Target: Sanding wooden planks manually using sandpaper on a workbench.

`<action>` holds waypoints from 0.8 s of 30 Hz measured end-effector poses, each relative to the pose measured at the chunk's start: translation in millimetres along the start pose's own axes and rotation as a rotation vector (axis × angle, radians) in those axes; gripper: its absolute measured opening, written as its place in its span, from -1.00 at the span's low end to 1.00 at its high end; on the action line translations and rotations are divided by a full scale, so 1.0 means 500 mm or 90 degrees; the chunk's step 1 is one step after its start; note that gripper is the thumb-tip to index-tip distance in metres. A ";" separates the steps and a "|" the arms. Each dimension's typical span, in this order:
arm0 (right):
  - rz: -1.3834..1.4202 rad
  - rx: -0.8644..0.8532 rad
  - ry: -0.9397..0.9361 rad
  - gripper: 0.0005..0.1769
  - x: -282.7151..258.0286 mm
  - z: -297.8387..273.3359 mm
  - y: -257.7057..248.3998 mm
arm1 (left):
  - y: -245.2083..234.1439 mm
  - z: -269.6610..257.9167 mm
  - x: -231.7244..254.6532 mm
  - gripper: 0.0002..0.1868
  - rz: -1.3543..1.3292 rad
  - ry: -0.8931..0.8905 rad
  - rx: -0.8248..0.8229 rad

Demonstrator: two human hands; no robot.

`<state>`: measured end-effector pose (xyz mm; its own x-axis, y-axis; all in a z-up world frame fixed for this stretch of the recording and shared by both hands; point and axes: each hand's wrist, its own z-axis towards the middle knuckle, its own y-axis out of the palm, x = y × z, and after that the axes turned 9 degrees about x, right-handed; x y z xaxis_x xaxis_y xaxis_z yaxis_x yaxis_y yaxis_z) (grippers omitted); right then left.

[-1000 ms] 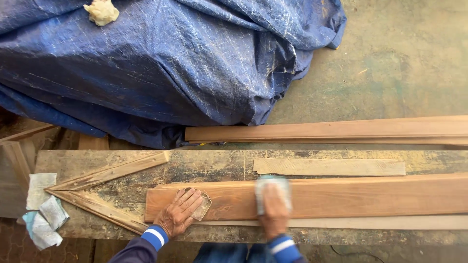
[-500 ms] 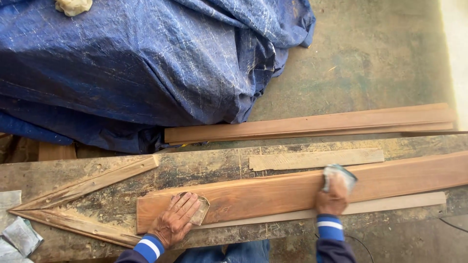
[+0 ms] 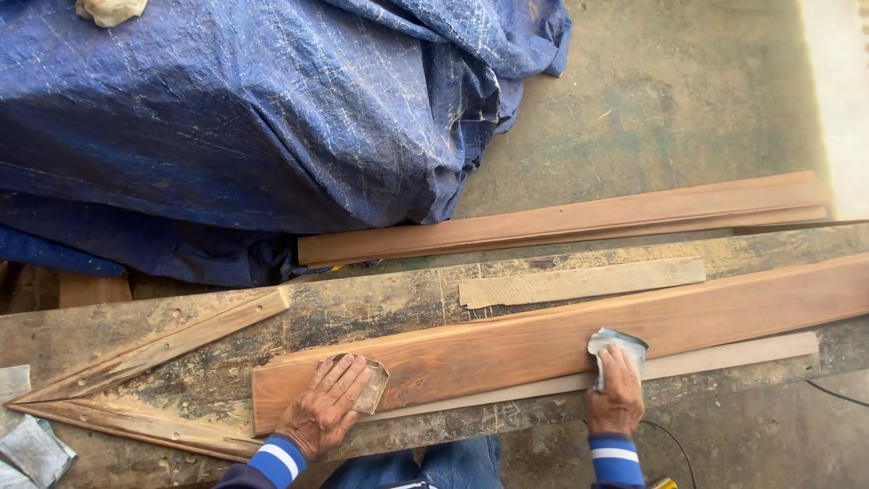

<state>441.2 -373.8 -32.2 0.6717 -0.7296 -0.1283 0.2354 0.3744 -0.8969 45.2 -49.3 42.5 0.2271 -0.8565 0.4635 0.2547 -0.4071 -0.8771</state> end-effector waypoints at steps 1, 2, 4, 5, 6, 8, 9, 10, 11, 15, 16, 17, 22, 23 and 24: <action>-0.066 -0.017 0.042 -0.72 0.020 -0.003 0.020 | 0.007 0.000 0.001 -0.20 0.002 0.003 0.011; -0.068 -0.017 0.040 -0.72 -0.080 -0.022 0.006 | 0.009 -0.003 0.001 -0.20 0.000 0.001 0.013; 0.151 0.014 -0.078 -0.58 -0.279 -0.053 -0.051 | 0.014 -0.003 0.000 -0.17 -0.012 -0.014 0.014; 0.153 0.010 -0.079 -0.58 -0.332 -0.074 -0.061 | 0.011 -0.005 0.004 -0.17 -0.013 -0.018 0.012; 0.253 -0.039 -0.137 -0.55 -0.383 -0.095 -0.072 | 0.010 -0.005 0.010 -0.18 0.004 -0.011 0.008; 0.356 -0.079 -0.188 -0.52 -0.417 -0.072 -0.073 | 0.005 0.005 0.003 -0.19 0.029 0.005 0.004; 0.399 -0.107 -0.240 -0.46 -0.392 -0.039 -0.075 | 0.004 0.004 0.005 -0.18 0.018 0.000 0.002; 0.443 -0.135 -0.292 -0.40 -0.368 -0.006 -0.075 | 0.002 0.003 0.006 -0.18 0.007 -0.004 0.001; 0.447 -0.137 -0.294 -0.40 -0.282 0.023 -0.054 | 0.002 0.005 0.008 -0.18 0.010 -0.009 0.000; 0.163 -0.033 -0.051 -0.56 -0.040 0.117 -0.025 | 0.001 0.001 0.007 -0.18 0.015 -0.004 -0.003; 0.117 -0.027 -0.001 -0.46 -0.002 0.138 -0.033 | 0.001 0.001 0.004 -0.18 0.011 0.000 0.001; 0.119 -0.030 -0.009 -0.46 -0.050 0.117 -0.015 | -0.002 0.003 0.007 -0.18 0.010 -0.008 0.004; 0.320 -0.143 -0.179 -0.19 -0.432 -0.036 -0.044 | -0.009 0.005 0.013 -0.18 0.008 -0.006 0.036; 0.321 -0.140 -0.183 -0.19 -0.444 -0.039 -0.043 | -0.008 0.003 0.012 -0.18 0.010 -0.006 0.040; 0.347 -0.172 -0.257 -0.22 -0.454 -0.041 -0.043 | -0.006 0.002 0.012 -0.18 0.006 -0.016 0.036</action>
<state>269.2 -227.9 7.6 0.8632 -0.1923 -0.4669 -0.3531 0.4311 -0.8304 47.0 -53.0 47.9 0.2527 -0.8518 0.4590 0.3046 -0.3802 -0.8733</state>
